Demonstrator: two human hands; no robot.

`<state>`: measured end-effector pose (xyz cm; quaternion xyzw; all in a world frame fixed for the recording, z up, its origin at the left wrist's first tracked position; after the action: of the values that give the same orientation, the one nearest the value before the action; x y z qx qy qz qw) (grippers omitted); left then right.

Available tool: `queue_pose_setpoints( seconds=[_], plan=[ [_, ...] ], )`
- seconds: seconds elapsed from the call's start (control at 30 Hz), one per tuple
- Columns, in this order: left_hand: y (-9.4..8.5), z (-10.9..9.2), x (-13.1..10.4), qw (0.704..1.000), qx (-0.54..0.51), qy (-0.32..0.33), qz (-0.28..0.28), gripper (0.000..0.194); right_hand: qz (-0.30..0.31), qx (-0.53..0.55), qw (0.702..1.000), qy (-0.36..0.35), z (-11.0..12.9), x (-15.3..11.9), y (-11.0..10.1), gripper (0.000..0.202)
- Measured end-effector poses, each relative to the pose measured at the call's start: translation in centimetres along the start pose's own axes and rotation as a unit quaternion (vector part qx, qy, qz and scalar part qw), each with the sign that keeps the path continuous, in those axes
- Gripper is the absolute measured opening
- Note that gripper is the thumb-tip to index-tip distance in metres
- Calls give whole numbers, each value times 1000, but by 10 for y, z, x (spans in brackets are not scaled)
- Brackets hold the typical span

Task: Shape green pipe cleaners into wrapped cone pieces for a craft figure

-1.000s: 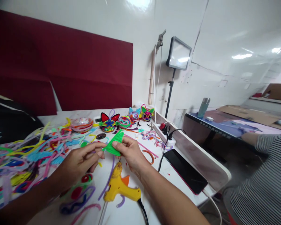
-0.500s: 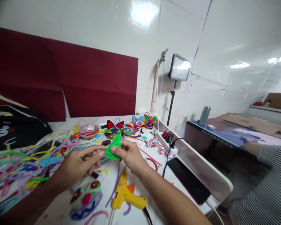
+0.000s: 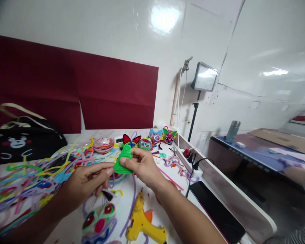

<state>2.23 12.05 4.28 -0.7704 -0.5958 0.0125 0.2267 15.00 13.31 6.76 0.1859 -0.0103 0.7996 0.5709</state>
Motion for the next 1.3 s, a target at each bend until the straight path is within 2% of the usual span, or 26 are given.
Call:
queue_pose_setpoints(
  seconds=[0.2, 0.43, 0.73, 0.83, 0.93, 1.03, 1.17, 1.3],
  plan=[
    [-1, -5, -2, 1000, 24, -4, -5, 34, -4, 1, 1000, -12, 0, 2, 0, 31],
    [3, -22, -3, 995, 86, 49, -6, 34, -5, -12, 1000, -17, -6, 2, -1, 26],
    [6, -29, -4, 984, 160, 80, 6, 33, 4, -46, 999, -9, -16, 6, -4, 27],
    [9, -26, -4, 984, 164, 69, 22, 29, 7, -44, 999, -1, -20, 6, -4, 26],
    [12, -18, -1, 991, 121, 34, 42, 25, 7, -45, 999, 0, -21, 5, -3, 24],
    [13, -7, 3, 999, 7, -16, 49, 22, 6, -53, 999, 2, -22, 4, -1, 23],
    [19, 4, 10, 984, -149, -76, 56, 22, 22, -39, 999, 10, -23, 5, 5, 25],
    [23, 9, 19, 971, -210, -102, 48, 20, -2, -44, 999, 11, -25, 11, 2, 28]
  ],
)
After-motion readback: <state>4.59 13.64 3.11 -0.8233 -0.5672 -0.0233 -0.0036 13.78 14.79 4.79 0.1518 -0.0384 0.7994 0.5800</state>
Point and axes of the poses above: each hand's wrist, its own x-axis towards the middle knuckle, its own y-axis out of the palm, z = x × y, the point moved 10 cm from there along x, towards the middle knuckle, and after that the axes turned 1 degree about -x, right-handed, at the moved point
